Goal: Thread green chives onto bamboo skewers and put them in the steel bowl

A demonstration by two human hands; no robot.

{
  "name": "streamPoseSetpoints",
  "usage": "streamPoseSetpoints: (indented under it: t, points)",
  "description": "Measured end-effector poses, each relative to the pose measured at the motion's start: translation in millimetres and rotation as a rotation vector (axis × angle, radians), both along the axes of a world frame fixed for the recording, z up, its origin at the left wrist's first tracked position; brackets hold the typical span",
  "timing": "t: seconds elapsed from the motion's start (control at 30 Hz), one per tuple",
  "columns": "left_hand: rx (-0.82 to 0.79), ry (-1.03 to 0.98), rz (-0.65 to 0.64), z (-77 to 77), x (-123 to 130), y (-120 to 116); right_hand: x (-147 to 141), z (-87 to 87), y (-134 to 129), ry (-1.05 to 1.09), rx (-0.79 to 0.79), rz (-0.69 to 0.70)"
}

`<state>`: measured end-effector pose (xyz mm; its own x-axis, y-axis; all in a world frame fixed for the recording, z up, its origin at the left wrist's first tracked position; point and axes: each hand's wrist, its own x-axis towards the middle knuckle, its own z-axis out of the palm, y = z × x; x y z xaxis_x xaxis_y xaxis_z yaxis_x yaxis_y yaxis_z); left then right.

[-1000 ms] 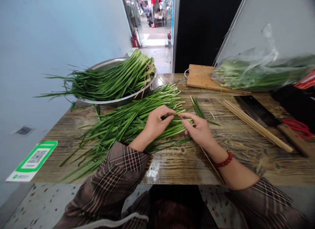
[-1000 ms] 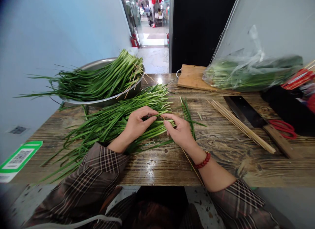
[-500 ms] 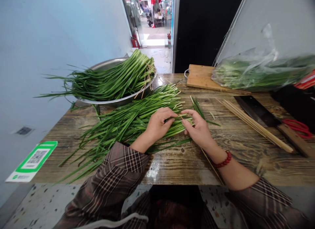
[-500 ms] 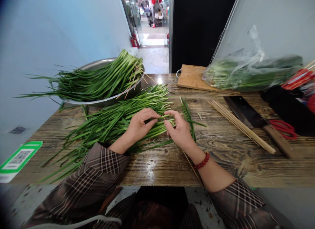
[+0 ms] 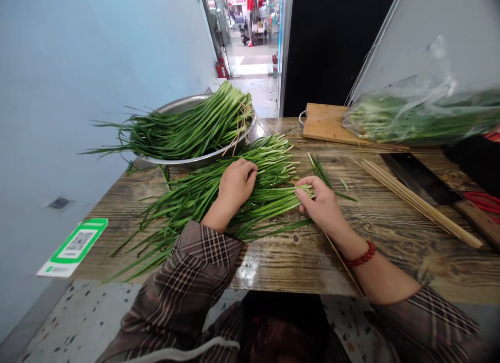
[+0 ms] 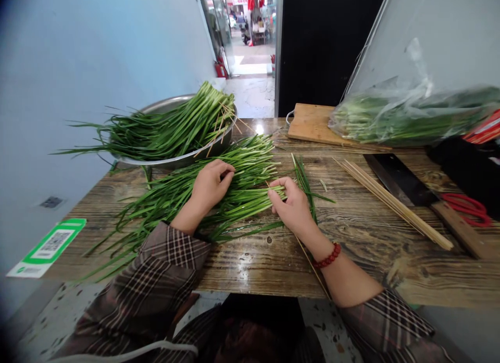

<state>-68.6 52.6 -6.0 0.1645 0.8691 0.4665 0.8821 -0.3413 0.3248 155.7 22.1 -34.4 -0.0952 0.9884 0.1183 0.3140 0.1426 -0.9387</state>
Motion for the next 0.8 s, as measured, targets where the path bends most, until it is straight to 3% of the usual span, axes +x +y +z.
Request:
streamPoseSetpoints:
  t: [0.13,0.3,0.53,0.8]
  points:
    - [-0.045,0.303,0.089,1.1,-4.3,-1.5,-0.2,-0.2,-0.3,0.013,0.009,0.006]
    - [-0.056,0.388,0.113,2.5,-4.8,-2.2,-0.2,-1.5,0.5,0.017,-0.004,0.011]
    - [0.053,0.006,-0.064,4.5,3.0,-2.1,0.1,1.4,0.1,0.004,-0.010,0.023]
    - [-0.136,-0.453,-0.246,0.3,28.0,-9.7,-1.6,6.8,-3.3,0.051,0.016,0.063]
